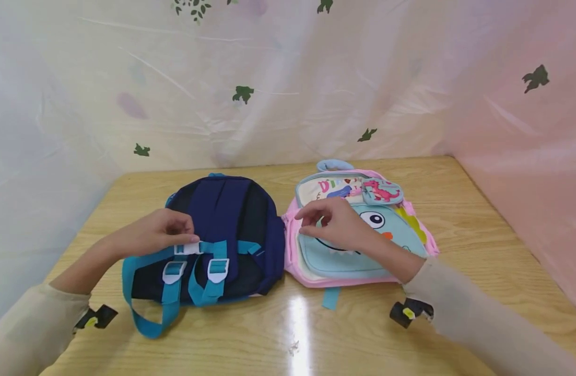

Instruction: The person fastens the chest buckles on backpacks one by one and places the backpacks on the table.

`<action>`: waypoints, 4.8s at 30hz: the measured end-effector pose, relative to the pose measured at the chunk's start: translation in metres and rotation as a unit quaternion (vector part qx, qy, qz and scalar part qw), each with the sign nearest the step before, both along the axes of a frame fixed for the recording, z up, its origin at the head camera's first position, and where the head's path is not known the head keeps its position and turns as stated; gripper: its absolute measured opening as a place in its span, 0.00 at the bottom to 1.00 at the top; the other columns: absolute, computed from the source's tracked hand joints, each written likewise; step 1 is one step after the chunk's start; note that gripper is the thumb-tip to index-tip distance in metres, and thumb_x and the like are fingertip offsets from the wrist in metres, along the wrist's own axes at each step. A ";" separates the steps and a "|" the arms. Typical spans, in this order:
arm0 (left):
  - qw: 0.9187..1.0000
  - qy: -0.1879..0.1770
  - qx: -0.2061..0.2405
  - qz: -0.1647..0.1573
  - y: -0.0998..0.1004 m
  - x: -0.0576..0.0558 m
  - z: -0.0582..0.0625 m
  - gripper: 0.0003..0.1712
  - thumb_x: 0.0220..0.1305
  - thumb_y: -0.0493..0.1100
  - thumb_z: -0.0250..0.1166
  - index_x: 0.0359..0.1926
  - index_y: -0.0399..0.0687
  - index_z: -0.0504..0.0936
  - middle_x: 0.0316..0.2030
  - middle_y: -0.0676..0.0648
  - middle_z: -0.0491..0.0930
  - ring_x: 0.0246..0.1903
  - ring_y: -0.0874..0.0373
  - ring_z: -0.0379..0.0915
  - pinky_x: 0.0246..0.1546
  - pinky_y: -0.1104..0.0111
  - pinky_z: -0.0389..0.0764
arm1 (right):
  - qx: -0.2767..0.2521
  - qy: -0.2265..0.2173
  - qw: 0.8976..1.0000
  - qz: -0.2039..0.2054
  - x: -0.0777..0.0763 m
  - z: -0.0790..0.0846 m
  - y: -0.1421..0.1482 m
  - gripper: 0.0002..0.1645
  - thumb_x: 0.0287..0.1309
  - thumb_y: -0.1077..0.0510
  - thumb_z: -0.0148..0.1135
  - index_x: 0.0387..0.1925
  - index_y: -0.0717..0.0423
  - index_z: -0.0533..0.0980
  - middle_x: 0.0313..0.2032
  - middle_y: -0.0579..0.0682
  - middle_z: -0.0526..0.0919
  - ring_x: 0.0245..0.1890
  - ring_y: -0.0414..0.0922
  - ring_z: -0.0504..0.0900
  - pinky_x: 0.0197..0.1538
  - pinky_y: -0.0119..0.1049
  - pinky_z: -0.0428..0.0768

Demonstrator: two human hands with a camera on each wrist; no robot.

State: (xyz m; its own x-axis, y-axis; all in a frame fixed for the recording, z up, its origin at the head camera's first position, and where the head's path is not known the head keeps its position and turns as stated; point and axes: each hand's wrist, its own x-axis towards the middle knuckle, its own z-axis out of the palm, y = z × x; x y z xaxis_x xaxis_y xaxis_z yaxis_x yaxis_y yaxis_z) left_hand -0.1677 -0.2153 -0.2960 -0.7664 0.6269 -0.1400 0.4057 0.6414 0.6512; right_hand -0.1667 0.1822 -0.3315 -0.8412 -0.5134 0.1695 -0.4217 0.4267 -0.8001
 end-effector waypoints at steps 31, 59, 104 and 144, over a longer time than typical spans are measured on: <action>0.993 -0.040 0.089 -0.070 0.066 -0.012 0.005 0.08 0.72 0.29 0.62 0.49 0.31 0.81 0.45 0.38 0.84 0.43 0.52 0.83 0.47 0.68 0.85 | 0.145 0.020 0.972 -0.186 0.003 -0.009 0.116 0.19 0.63 0.59 0.73 0.53 0.63 0.84 0.40 0.53 0.88 0.39 0.41 0.81 0.41 0.24 0.77; 0.990 -0.109 0.082 -0.027 0.119 -0.035 -0.012 0.21 0.75 0.33 0.59 0.66 0.38 0.73 0.59 0.37 0.79 0.54 0.47 0.80 0.57 0.59 0.81 | 0.179 -0.032 0.957 -0.224 -0.001 -0.022 0.159 0.37 0.67 0.46 0.70 0.67 0.66 0.72 0.64 0.71 0.73 0.58 0.66 0.73 0.43 0.27 0.76; 0.973 -0.226 0.024 0.035 0.175 -0.075 -0.014 0.32 0.76 0.40 0.58 0.76 0.44 0.60 0.53 0.38 0.79 0.48 0.48 0.80 0.52 0.62 0.84 | 0.189 -0.145 0.951 -0.197 -0.015 -0.032 0.171 0.48 0.71 0.42 0.63 0.76 0.70 0.58 0.69 0.77 0.61 0.61 0.75 0.70 0.55 0.60 0.81; 0.988 -0.148 -0.037 0.015 0.208 -0.094 -0.026 0.30 0.66 0.21 0.55 0.67 0.41 0.72 0.53 0.37 0.71 0.26 0.53 0.69 0.29 0.69 0.76 | 0.195 -0.145 0.953 -0.182 -0.018 -0.034 0.176 0.48 0.69 0.44 0.65 0.75 0.70 0.58 0.67 0.76 0.63 0.60 0.75 0.70 0.48 0.48 0.85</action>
